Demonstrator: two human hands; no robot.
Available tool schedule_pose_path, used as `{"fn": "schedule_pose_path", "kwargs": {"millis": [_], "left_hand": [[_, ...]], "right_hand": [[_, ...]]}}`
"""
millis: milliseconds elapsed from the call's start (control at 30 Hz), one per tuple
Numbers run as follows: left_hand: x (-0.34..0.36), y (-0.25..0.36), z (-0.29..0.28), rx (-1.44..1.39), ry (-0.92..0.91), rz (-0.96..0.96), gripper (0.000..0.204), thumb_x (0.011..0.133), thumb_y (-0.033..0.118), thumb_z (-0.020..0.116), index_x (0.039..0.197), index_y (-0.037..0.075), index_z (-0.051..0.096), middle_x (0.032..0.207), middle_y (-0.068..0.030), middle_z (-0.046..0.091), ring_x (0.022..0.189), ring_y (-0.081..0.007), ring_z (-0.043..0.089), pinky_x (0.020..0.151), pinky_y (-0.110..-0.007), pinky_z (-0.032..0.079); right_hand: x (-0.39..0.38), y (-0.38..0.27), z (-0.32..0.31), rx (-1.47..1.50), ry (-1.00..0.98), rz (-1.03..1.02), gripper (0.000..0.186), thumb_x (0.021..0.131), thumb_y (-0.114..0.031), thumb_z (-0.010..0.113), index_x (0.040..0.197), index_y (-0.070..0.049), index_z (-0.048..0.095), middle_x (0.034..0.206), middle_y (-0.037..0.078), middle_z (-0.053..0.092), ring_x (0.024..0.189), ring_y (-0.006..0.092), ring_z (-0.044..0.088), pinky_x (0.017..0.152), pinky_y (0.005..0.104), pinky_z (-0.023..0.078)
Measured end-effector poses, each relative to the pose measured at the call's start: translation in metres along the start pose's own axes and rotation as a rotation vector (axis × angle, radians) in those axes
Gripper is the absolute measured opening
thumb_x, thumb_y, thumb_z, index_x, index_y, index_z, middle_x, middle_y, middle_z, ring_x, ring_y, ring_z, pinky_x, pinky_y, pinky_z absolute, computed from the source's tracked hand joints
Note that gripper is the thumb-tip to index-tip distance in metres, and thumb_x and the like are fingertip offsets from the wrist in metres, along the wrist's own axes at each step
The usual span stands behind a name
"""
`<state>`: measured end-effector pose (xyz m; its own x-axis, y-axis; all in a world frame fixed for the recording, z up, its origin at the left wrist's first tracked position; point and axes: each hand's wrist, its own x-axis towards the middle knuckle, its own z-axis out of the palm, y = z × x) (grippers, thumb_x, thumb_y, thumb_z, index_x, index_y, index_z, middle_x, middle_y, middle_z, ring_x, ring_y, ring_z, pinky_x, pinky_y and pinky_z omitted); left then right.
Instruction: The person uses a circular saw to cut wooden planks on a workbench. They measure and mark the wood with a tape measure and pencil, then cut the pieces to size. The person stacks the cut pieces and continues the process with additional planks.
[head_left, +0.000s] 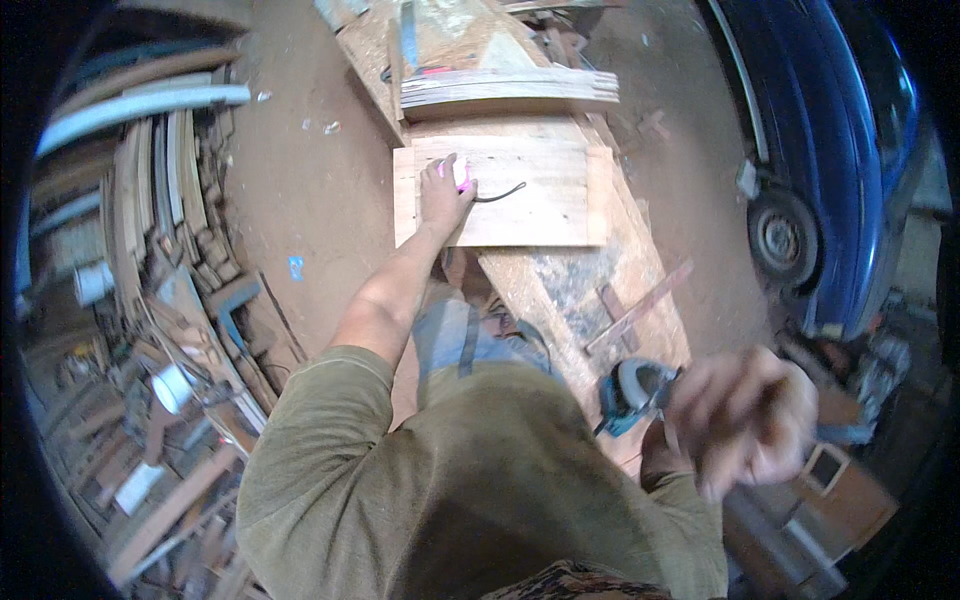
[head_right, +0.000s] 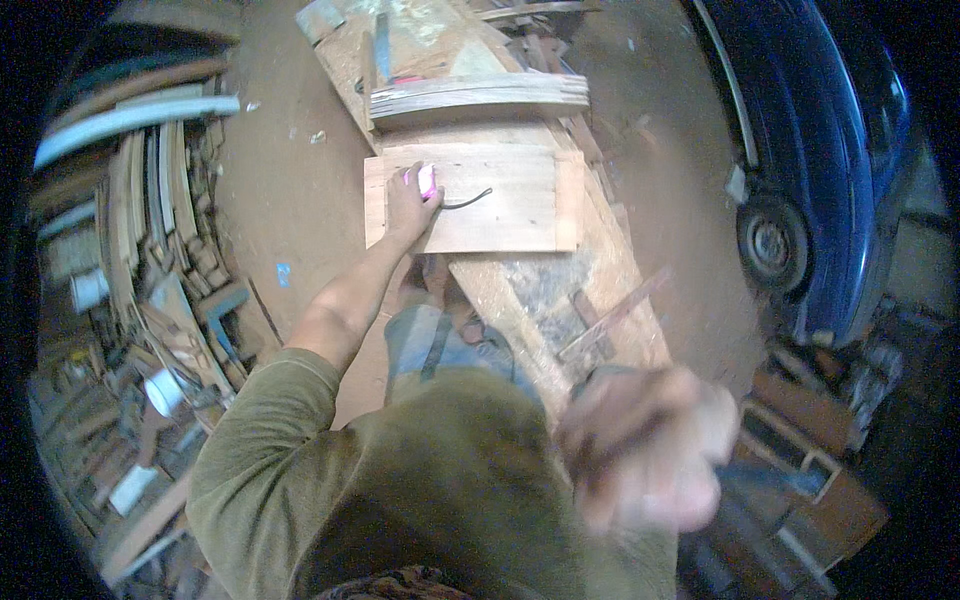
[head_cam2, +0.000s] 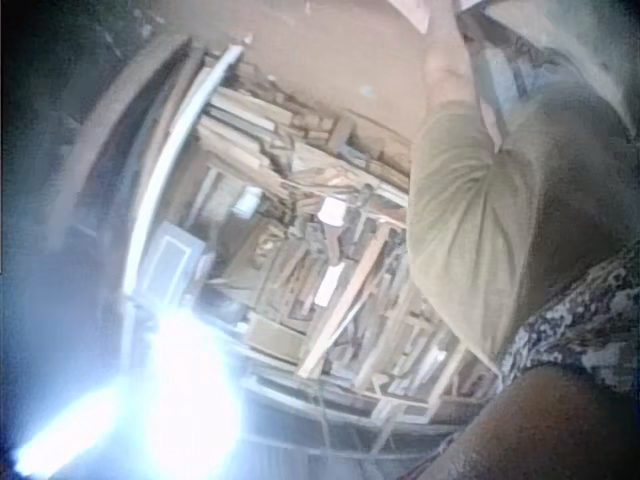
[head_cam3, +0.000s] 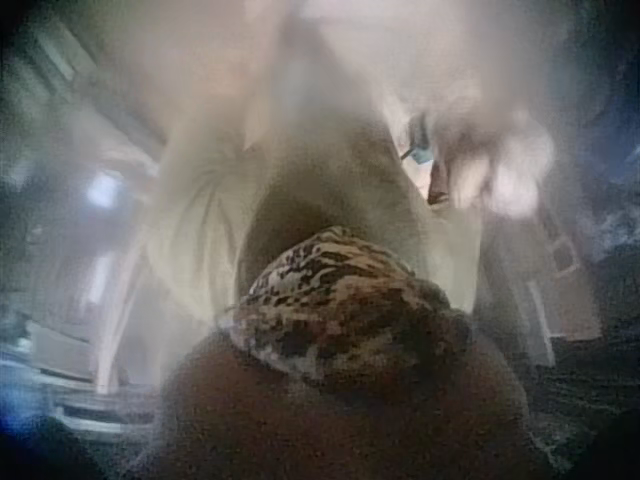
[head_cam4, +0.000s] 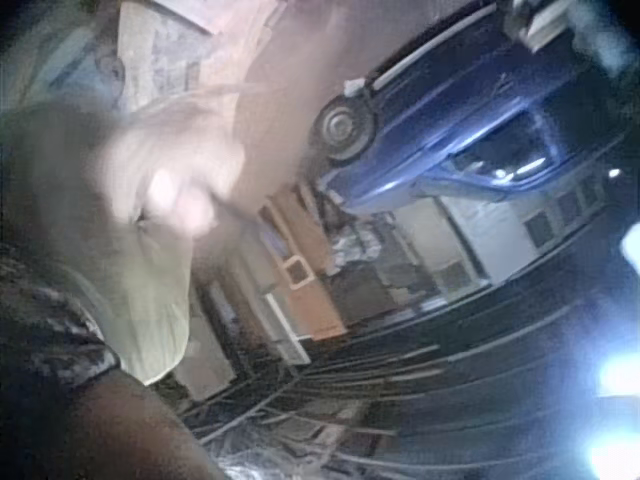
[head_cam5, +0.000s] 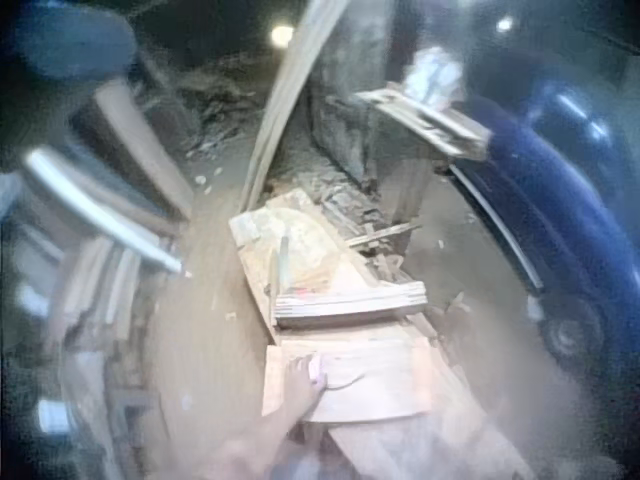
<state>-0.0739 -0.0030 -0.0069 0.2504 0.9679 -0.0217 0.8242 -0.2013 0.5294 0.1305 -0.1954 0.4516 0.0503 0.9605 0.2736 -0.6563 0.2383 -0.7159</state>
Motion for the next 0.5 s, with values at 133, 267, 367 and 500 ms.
{"fn": "schedule_pose_path", "kwargs": {"millis": [133,267,367,500], "left_hand": [[-0.061,-0.036,-0.034,-0.061,0.043,0.018,0.074,0.084,0.039,0.078,0.141,0.0,0.052,0.128,-0.0312,0.055,0.121,-0.0448,0.051,0.107,-0.052,0.041],[-0.143,-0.08,-0.056,-0.142,0.06,-0.033,0.074,0.083,0.04,0.079,0.14,-0.001,0.054,0.123,-0.0317,0.059,0.116,-0.0468,0.057,0.101,-0.055,0.046],[-0.214,-0.093,-0.095,0.138,-0.021,-0.143,0.07,0.084,0.038,0.078,0.137,-0.002,0.056,0.125,-0.0323,0.061,0.116,-0.0474,0.061,0.098,-0.053,0.05],[-0.3,-0.103,-0.137,0.133,-0.079,-0.344,0.073,0.083,0.041,0.076,0.138,-0.002,0.056,0.123,-0.0315,0.064,0.114,-0.0465,0.063,0.096,-0.054,0.052]], "right_hand": [[-0.023,-0.048,0.042,0.201,-0.485,-0.259,0.021,0.097,-0.017,0.057,0.111,-0.003,0.059,0.084,0.015,0.06,0.055,0.0173,0.056,0.042,0.0297,0.043],[-0.057,-0.074,0.063,0.259,-0.744,-0.381,0.026,0.099,-0.022,0.057,0.119,-0.005,0.059,0.084,0.014,0.061,0.057,0.0183,0.058,0.042,0.0314,0.045],[-0.089,-0.081,0.065,0.296,-0.927,-0.397,0.03,0.101,-0.026,0.057,0.124,-0.007,0.058,0.085,0.013,0.061,0.058,0.0191,0.059,0.042,0.0326,0.046],[-0.143,-0.093,0.074,0.234,-0.641,-0.499,0.013,0.101,-0.013,0.063,0.1,0.001,0.064,0.065,0.014,0.064,0.043,0.0183,0.057,0.035,0.03,0.04]]}}
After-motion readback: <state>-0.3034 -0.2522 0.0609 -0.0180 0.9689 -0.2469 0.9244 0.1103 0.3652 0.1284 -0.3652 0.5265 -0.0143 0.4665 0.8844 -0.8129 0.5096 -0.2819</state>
